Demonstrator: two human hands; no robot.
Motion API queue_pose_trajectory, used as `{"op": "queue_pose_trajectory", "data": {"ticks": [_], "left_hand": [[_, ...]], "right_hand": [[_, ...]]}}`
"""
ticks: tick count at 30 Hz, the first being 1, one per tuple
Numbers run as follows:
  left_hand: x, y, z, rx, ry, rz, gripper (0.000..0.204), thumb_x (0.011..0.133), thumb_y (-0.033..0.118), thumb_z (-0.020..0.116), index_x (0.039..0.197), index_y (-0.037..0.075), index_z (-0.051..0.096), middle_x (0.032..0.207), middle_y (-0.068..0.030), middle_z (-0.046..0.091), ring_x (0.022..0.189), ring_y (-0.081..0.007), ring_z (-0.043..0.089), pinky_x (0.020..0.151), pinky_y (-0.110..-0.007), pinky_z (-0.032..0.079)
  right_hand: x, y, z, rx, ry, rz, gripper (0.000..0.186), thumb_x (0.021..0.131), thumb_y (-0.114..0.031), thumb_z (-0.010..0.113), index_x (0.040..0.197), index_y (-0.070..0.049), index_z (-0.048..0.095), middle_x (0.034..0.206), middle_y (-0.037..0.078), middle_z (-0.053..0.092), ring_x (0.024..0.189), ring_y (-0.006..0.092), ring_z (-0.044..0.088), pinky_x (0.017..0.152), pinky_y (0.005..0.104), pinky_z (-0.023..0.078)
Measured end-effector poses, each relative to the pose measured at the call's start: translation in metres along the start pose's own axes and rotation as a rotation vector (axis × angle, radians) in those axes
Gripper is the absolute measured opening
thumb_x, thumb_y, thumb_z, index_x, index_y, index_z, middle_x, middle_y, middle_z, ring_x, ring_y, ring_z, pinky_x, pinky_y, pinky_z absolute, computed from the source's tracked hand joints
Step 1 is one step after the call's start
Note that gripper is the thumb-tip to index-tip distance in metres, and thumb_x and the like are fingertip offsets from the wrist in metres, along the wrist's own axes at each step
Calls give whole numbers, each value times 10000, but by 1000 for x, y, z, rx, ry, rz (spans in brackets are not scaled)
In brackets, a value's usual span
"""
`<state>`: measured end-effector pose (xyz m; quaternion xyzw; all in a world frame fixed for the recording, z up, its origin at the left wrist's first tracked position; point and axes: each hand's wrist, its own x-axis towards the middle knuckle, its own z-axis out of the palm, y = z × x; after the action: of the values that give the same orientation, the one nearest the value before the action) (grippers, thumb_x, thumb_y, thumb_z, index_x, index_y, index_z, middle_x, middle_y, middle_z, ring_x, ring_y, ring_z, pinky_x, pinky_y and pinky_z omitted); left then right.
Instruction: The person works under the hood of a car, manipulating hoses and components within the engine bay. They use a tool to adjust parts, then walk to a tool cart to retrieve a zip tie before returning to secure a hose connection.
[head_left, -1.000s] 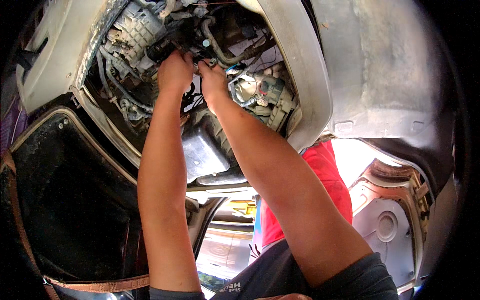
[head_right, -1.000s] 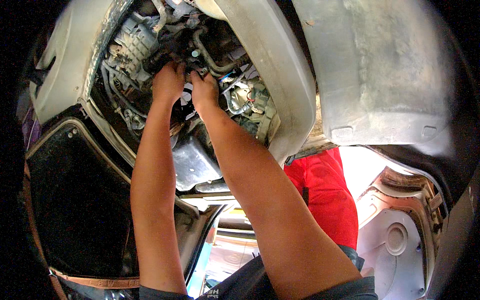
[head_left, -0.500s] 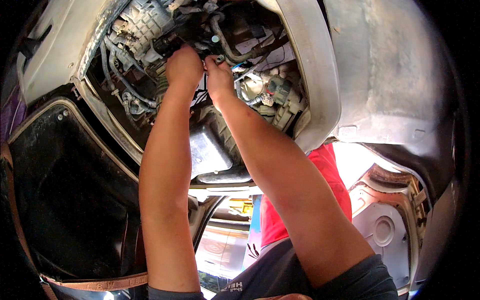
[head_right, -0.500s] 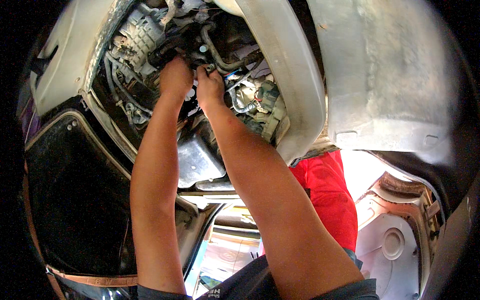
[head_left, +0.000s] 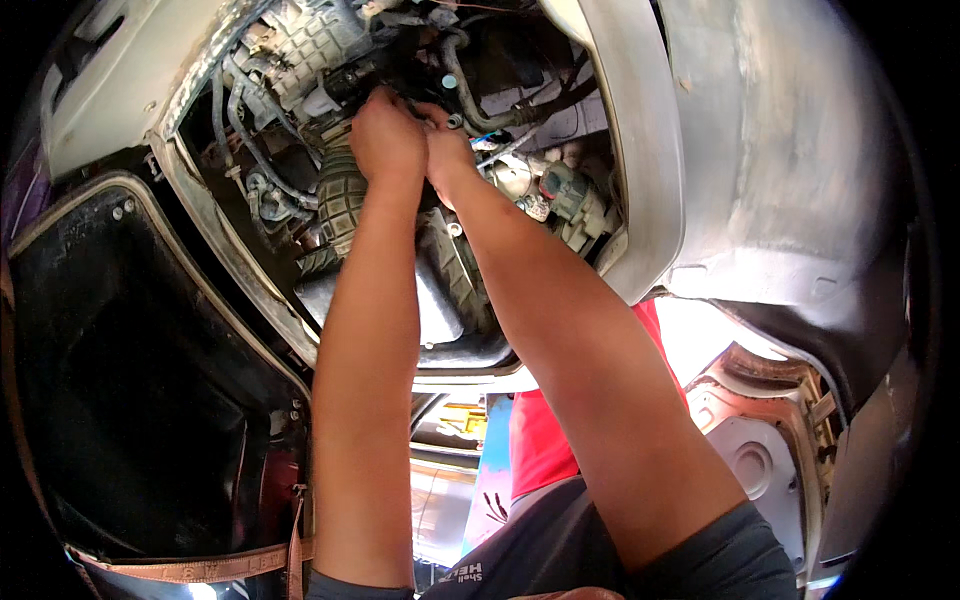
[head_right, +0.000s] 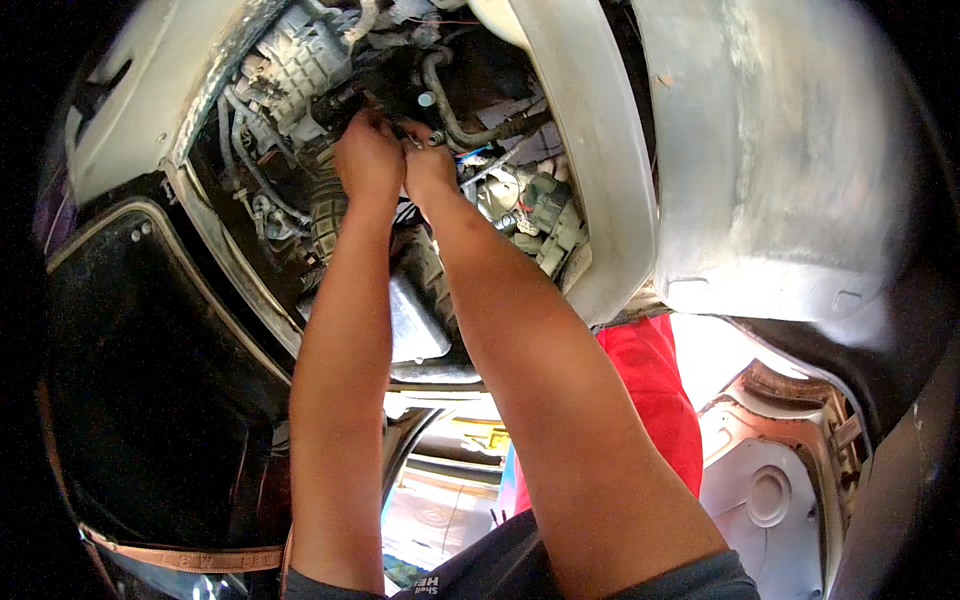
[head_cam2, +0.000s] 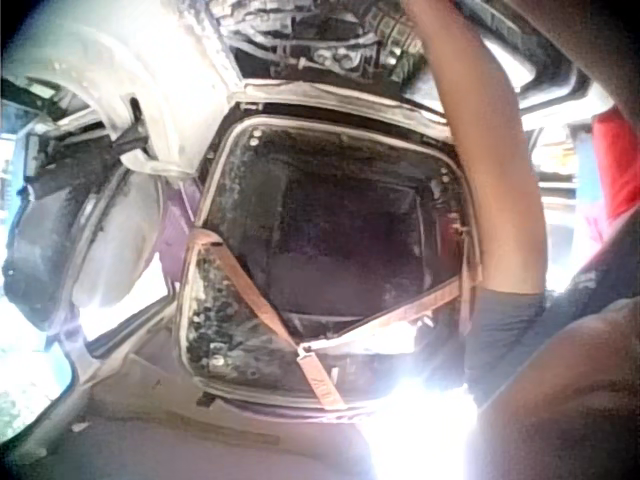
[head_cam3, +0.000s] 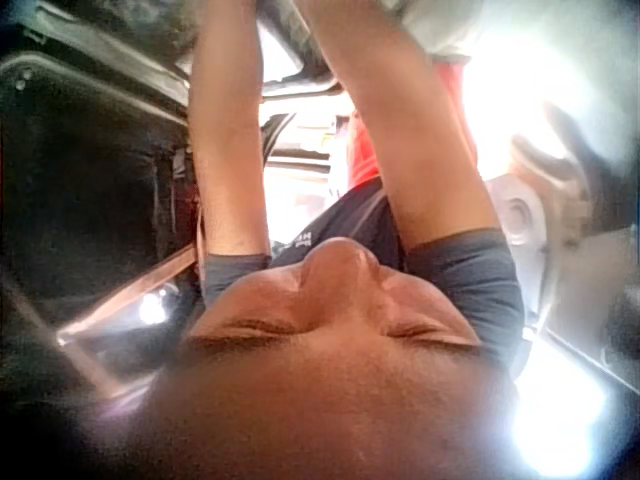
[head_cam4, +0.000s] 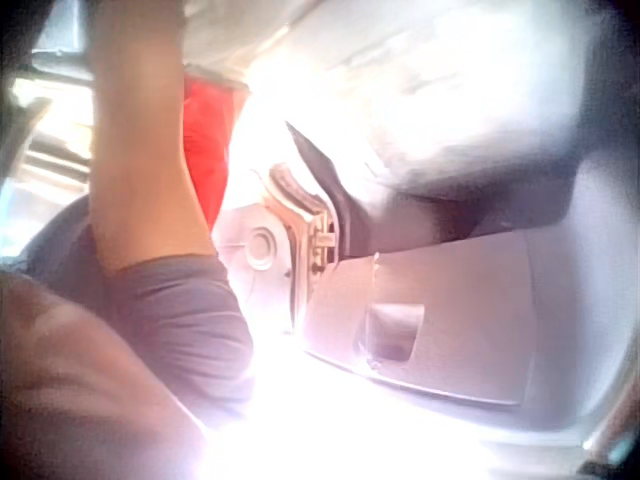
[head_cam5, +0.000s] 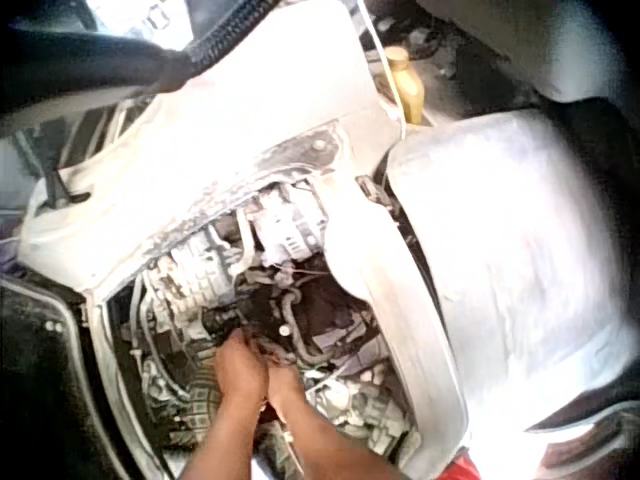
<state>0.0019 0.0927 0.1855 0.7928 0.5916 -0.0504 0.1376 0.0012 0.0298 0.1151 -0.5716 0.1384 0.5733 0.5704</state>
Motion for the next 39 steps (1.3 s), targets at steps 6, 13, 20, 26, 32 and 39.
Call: {"op": "queue_pose_trajectory", "data": {"ticks": [6, 13, 20, 26, 32, 39], "left_hand": [[-6, 2, 1, -168, 107, -149, 177, 853, 161, 627, 946, 43, 719, 893, -219, 698, 858, -414, 669, 769, -475, 523], [-21, 16, 26, -376, 182, -270, 151, 849, 140, 636, 871, 5, 700, 862, -199, 707, 825, -381, 680, 735, -449, 515], [-19, 4, 31, -566, 228, -481, 144, 863, 148, 636, 934, 27, 668, 910, -181, 703, 865, -358, 674, 786, -424, 501], [-24, 17, 44, -491, 129, -435, 147, 848, 142, 616, 956, 48, 648, 943, -185, 676, 912, -370, 640, 815, -440, 494], [-31, -10, 59, -622, 267, -515, 142, 818, 142, 661, 901, 28, 677, 893, -170, 695, 850, -344, 662, 755, -413, 505], [-30, -4, 78, -718, 386, -631, 115, 804, 123, 693, 874, 33, 679, 819, -138, 710, 745, -306, 681, 688, -383, 515]], "right_hand": [[-2, -6, 5, 392, -97, 188, 281, 984, -221, 541, 1253, -161, 596, 1130, 30, 658, 912, 169, 622, 739, 300, 477], [44, 49, -28, 217, -176, 288, 314, 976, -298, 569, 1265, -175, 552, 1124, 39, 640, 952, 195, 630, 782, 328, 508], [6, 8, -15, 389, -114, 318, 407, 905, -425, 664, 1123, -80, 663, 1030, 67, 685, 850, 215, 658, 708, 371, 520], [55, 53, -39, -231, -199, -254, 377, 990, -360, 501, 1263, -106, 551, 1156, 45, 619, 1021, 189, 597, 859, 311, 469], [15, 4, -20, 219, -127, 373, 336, 1028, -336, 439, 1248, -111, 556, 1086, 48, 636, 949, 190, 632, 810, 328, 510], [-27, -23, -36, 183, -10, 435, 354, 949, -349, 550, 1008, -26, 683, 921, 92, 675, 769, 233, 640, 667, 406, 502]]}}
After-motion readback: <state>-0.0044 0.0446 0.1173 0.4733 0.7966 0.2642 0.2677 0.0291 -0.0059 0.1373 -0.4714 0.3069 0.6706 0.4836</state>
